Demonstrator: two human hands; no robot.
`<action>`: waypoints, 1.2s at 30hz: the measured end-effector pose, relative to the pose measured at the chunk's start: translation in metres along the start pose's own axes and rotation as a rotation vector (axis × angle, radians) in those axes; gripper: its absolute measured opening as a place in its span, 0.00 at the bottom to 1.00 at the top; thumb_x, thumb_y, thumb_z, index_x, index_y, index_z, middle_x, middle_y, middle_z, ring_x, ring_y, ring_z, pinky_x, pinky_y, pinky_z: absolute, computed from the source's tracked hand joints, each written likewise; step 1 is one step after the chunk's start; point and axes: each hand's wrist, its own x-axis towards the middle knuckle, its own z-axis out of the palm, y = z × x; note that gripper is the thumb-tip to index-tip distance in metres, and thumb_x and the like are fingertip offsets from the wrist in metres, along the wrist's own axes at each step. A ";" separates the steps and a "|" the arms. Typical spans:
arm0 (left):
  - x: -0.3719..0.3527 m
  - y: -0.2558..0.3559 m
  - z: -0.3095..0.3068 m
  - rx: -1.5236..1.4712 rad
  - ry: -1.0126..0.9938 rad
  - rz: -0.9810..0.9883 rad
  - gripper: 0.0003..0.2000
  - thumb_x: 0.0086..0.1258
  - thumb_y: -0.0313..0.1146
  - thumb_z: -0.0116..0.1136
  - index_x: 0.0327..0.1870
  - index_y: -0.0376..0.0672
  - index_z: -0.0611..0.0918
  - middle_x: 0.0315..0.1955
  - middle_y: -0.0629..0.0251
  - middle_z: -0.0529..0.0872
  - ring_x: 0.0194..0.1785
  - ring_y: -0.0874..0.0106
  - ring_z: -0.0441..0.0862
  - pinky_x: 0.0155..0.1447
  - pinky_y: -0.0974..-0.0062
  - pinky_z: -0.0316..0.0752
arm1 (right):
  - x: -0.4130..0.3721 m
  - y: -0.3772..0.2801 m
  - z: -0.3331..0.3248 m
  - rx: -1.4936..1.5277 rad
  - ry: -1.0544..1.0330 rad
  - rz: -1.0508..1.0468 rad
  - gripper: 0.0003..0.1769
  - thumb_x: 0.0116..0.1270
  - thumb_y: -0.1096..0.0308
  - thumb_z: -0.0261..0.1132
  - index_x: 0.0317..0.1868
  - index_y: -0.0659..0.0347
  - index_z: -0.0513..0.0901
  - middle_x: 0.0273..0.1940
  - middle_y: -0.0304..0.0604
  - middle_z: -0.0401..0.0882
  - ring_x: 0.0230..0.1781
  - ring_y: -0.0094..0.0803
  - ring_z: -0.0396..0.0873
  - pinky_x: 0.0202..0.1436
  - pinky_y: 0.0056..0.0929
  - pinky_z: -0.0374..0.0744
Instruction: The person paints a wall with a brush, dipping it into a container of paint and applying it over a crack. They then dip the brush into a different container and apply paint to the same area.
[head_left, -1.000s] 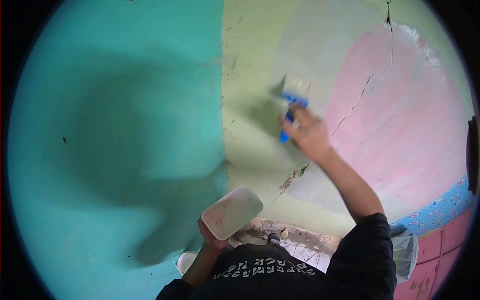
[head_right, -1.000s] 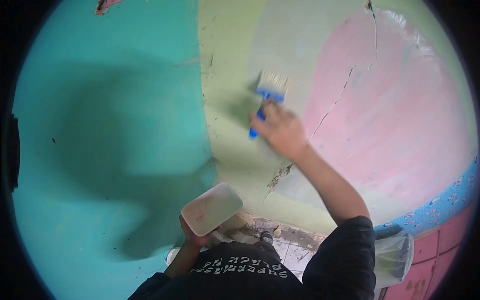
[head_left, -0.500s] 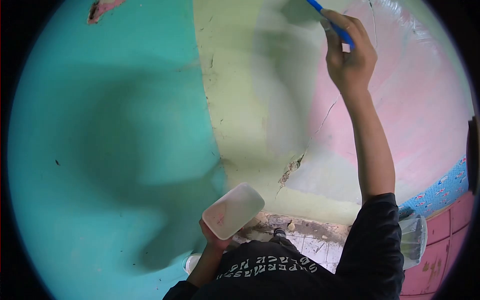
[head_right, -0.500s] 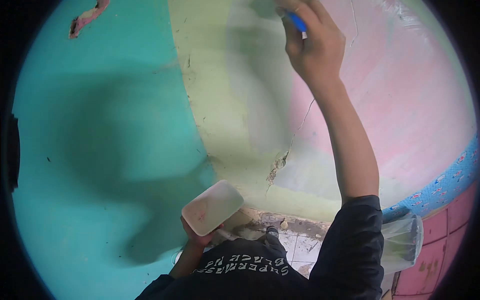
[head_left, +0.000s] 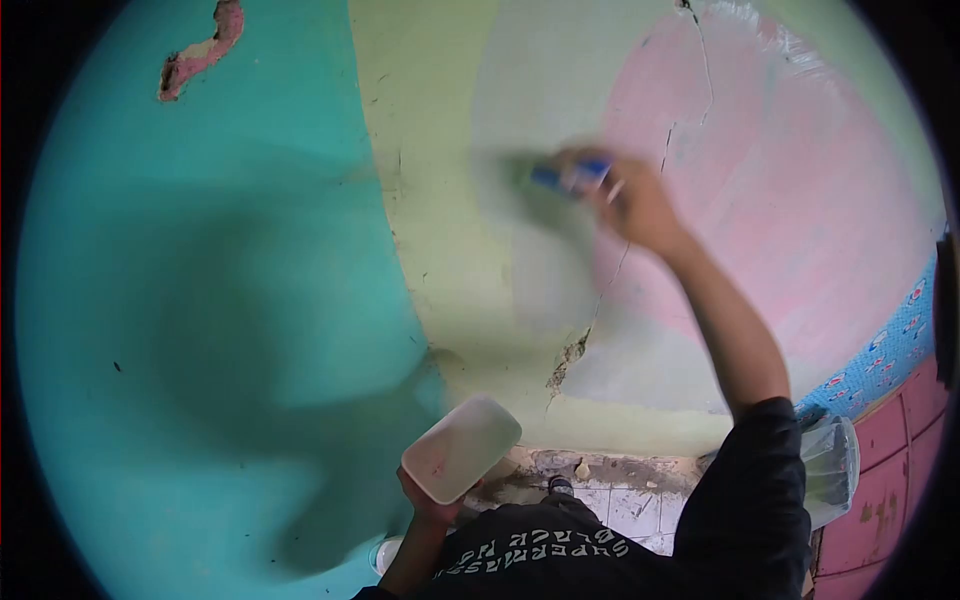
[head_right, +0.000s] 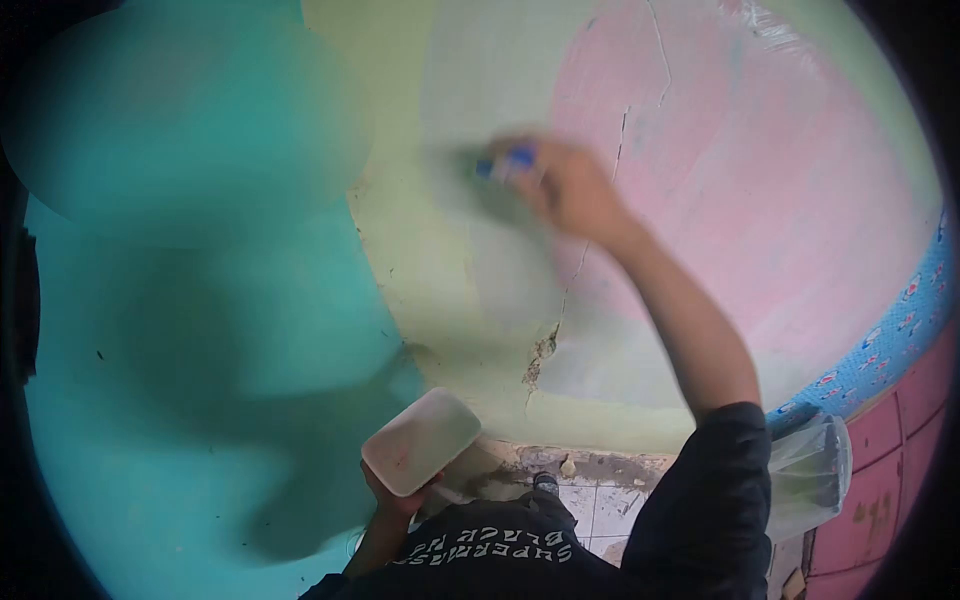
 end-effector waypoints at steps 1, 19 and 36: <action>0.002 0.001 0.001 -0.004 -0.004 0.000 0.43 0.68 0.75 0.44 0.77 0.55 0.71 0.74 0.53 0.72 0.69 0.34 0.74 0.58 0.24 0.79 | 0.026 -0.004 -0.035 -0.119 0.073 0.073 0.16 0.74 0.64 0.68 0.59 0.57 0.86 0.48 0.48 0.90 0.38 0.40 0.88 0.44 0.34 0.84; 0.008 -0.011 -0.011 -0.295 0.002 -0.111 0.42 0.69 0.72 0.45 0.76 0.53 0.72 0.72 0.54 0.74 0.68 0.37 0.76 0.55 0.25 0.81 | -0.182 -0.055 0.119 -0.228 -0.307 -0.013 0.15 0.62 0.71 0.68 0.50 0.54 0.82 0.47 0.46 0.83 0.49 0.39 0.87 0.44 0.34 0.87; 0.051 -0.061 0.051 -0.042 -0.008 -0.084 0.43 0.71 0.74 0.42 0.78 0.52 0.70 0.74 0.57 0.74 0.73 0.42 0.73 0.63 0.27 0.76 | -0.227 -0.120 0.035 0.717 0.711 1.016 0.12 0.83 0.68 0.59 0.56 0.69 0.73 0.46 0.57 0.83 0.47 0.41 0.87 0.46 0.37 0.92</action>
